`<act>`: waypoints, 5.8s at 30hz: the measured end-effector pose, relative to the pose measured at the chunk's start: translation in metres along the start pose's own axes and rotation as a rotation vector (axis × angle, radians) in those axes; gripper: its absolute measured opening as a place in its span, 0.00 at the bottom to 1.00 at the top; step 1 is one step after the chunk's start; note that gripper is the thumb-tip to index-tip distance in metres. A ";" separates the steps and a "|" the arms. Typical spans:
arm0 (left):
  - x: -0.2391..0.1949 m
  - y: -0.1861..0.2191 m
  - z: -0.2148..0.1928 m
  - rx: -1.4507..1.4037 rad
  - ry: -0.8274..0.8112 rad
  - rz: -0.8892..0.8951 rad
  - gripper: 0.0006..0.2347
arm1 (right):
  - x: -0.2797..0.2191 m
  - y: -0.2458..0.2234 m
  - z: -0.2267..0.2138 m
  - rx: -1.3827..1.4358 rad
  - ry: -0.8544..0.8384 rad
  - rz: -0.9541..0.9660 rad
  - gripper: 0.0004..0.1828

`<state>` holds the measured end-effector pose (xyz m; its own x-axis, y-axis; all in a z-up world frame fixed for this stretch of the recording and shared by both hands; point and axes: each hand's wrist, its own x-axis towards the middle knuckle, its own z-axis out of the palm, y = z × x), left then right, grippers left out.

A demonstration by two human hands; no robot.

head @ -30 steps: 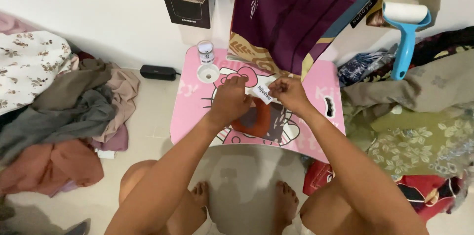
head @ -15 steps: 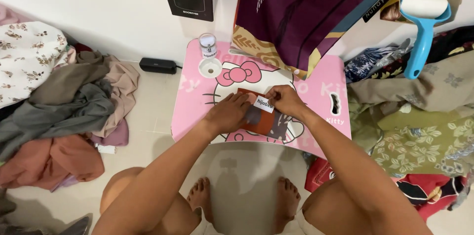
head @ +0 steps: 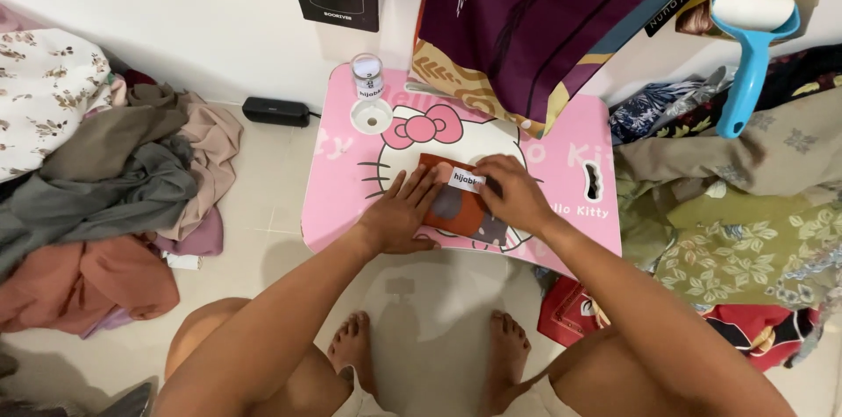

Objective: The person cleans clothing items by rolling a lint roller over a headscarf and a fabric wallet, then places the items into plastic bags.

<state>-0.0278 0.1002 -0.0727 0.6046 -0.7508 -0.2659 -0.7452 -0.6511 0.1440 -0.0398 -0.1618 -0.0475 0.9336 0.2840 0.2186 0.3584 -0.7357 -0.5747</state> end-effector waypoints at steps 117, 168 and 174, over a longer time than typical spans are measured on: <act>0.016 -0.006 -0.041 -0.729 0.031 -0.057 0.25 | -0.039 0.030 -0.009 0.037 -0.197 -0.110 0.32; 0.031 -0.032 -0.017 -0.807 -0.047 -0.251 0.20 | -0.016 0.021 -0.015 0.161 -0.538 0.346 0.21; 0.013 -0.031 -0.052 -1.443 0.168 -0.165 0.17 | -0.012 -0.034 -0.052 0.331 -0.573 0.295 0.36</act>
<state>0.0178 0.1045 -0.0308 0.7538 -0.5961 -0.2764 0.1961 -0.1973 0.9605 -0.0632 -0.1727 0.0106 0.8108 0.4469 -0.3781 -0.0123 -0.6327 -0.7743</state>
